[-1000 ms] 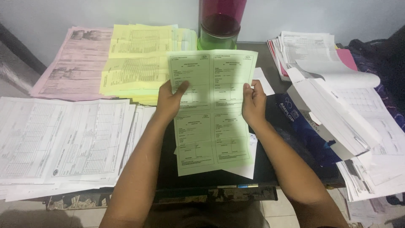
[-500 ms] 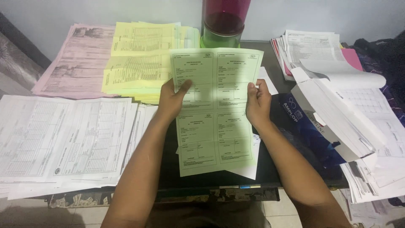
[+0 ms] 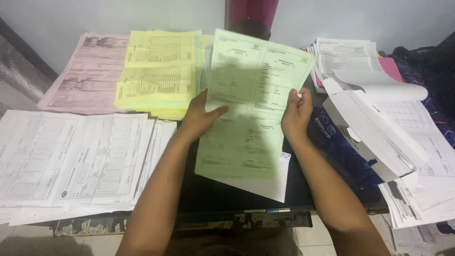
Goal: Sorting through stacks of documents, folding them, and inserting them into envelopes.
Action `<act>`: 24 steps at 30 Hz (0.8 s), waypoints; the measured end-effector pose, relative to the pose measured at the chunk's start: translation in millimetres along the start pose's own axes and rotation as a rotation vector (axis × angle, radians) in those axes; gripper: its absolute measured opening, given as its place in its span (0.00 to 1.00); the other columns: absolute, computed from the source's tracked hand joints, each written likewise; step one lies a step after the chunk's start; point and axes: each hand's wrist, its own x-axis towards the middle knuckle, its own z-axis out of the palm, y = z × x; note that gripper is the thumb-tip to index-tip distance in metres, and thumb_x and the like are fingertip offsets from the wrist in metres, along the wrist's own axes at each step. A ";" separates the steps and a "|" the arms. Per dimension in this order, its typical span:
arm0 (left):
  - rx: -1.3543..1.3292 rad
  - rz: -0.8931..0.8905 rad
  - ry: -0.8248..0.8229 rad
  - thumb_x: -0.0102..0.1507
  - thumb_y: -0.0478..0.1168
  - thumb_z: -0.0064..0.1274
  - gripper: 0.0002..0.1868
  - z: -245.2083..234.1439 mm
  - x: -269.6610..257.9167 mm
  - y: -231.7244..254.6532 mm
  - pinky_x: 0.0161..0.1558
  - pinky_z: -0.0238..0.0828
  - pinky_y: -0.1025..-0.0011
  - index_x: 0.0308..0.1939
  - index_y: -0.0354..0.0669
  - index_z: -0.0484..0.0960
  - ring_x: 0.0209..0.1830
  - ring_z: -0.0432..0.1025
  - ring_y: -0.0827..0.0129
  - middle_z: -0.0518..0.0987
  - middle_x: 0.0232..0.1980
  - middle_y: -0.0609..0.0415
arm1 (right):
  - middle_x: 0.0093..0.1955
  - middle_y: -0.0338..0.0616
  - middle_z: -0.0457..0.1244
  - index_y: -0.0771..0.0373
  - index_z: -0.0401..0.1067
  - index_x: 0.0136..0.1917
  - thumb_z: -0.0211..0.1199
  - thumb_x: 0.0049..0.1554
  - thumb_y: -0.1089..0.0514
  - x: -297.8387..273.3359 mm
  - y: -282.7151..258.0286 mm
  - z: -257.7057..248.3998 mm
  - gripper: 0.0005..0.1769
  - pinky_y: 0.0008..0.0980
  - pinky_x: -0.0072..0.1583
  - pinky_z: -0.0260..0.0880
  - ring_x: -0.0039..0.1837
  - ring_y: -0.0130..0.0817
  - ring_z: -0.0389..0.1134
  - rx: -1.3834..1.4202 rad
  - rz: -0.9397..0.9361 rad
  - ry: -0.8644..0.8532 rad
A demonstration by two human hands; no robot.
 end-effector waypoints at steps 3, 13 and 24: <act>-0.004 -0.044 0.034 0.67 0.44 0.54 0.38 -2.2 -9.0 39.8 0.73 0.50 0.35 0.73 0.21 0.59 0.76 0.55 0.29 0.63 0.72 0.21 | 0.38 0.36 0.67 0.58 0.64 0.56 0.47 0.71 0.52 12.1 33.0 -6.8 0.09 0.23 0.47 0.68 0.42 0.22 0.68 0.075 0.017 0.028; 0.322 0.011 0.232 0.64 0.44 0.50 0.22 -110.1 98.1 1.2 0.60 0.70 0.61 0.62 0.47 0.80 0.62 0.75 0.59 0.82 0.61 0.52 | 0.30 0.51 0.61 0.56 0.58 0.56 0.45 0.70 0.44 -4.4 -45.4 14.7 0.15 0.28 0.24 0.49 0.19 0.35 0.54 0.214 0.114 -0.121; 0.532 -0.310 0.237 0.69 0.41 0.53 0.12 -220.6 131.3 -72.0 0.40 0.67 0.58 0.44 0.33 0.82 0.42 0.73 0.56 0.81 0.45 0.46 | 0.30 0.52 0.63 0.61 0.59 0.53 0.43 0.69 0.42 -3.2 -40.4 13.9 0.19 0.26 0.23 0.49 0.19 0.34 0.55 0.148 0.183 -0.239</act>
